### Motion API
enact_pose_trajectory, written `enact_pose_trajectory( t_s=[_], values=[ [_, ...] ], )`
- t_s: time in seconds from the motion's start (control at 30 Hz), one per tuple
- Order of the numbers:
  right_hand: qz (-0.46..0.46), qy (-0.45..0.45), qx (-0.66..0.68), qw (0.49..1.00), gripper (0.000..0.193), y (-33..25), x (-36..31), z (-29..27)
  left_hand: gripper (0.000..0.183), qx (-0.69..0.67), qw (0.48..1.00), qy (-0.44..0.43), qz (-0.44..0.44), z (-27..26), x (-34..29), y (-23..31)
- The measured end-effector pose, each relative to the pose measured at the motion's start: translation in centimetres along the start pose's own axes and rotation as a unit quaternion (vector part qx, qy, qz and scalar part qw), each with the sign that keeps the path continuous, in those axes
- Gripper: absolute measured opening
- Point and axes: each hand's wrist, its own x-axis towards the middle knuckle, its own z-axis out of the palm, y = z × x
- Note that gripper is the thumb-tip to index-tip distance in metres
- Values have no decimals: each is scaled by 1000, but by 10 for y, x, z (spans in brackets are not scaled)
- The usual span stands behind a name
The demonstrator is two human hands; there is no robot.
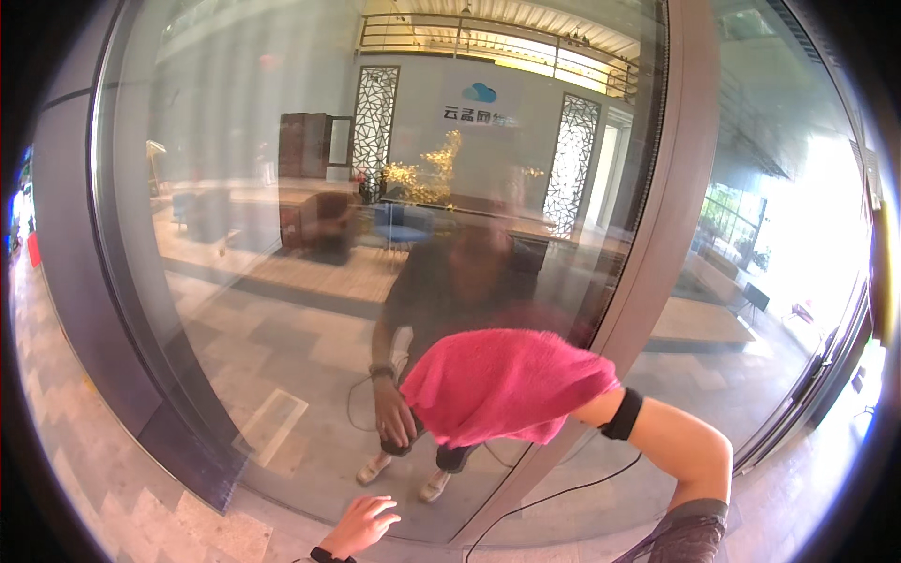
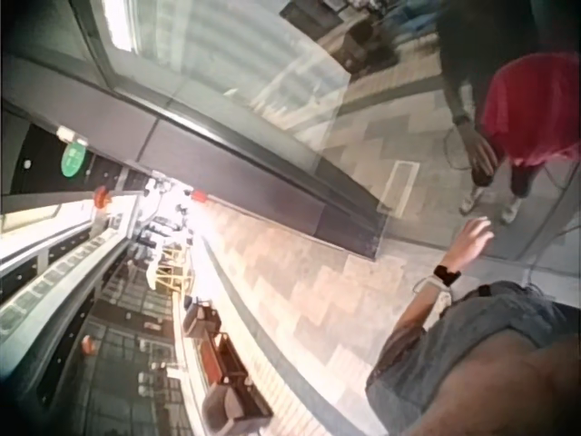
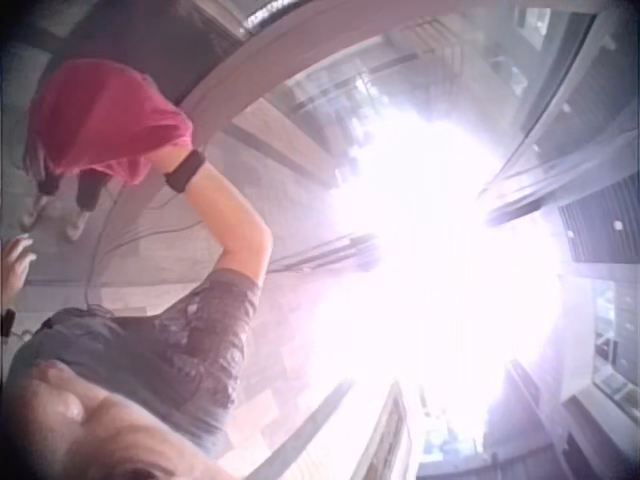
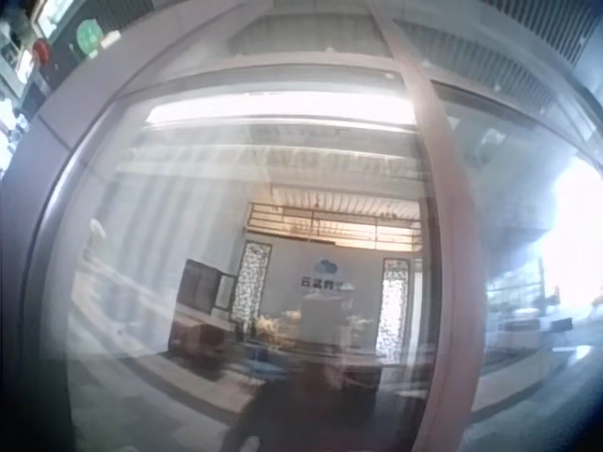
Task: Cleaning a glass door with a cloth.
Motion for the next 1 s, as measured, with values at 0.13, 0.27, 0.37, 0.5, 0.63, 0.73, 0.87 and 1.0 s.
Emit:
enact_pose_trajectory(
  t_s=[0.13, 0.27, 0.37, 0.5, 0.63, 0.73, 0.87, 1.0],
  values=[
    [95, 37, -67, 993, 54, 23, 33, -45, 18, 32, 998, 15, 44, -8, -12, -36],
    [445, 2, -238, 863, 54, 59, 127, -126, 18, 73, 997, 8, 2, -42, -51, -69],
    [316, 418, -56, 850, 51, 109, 178, -142, 19, 74, 997, 32, -10, -63, -61, -99],
    [341, 368, -303, 810, 33, -2, 234, -108, 16, 10, 994, 54, -93, -80, -79, -100],
    [-146, 182, -118, 965, 43, -160, 231, -39, 13, -16, 997, 32, -70, -84, -92, -109],
    [-402, 58, -26, 913, 55, -192, 201, 35, 13, -30, 999, 11, -16, -95, -83, -115],
    [-327, -246, -192, 892, 17, -165, 210, -12, 14, -36, 999, 15, -17, -118, -98, -127],
    [167, 135, -125, 969, 29, -82, 251, -86, 15, -15, 999, 15, -48, -124, -139, -157]
  ],
)
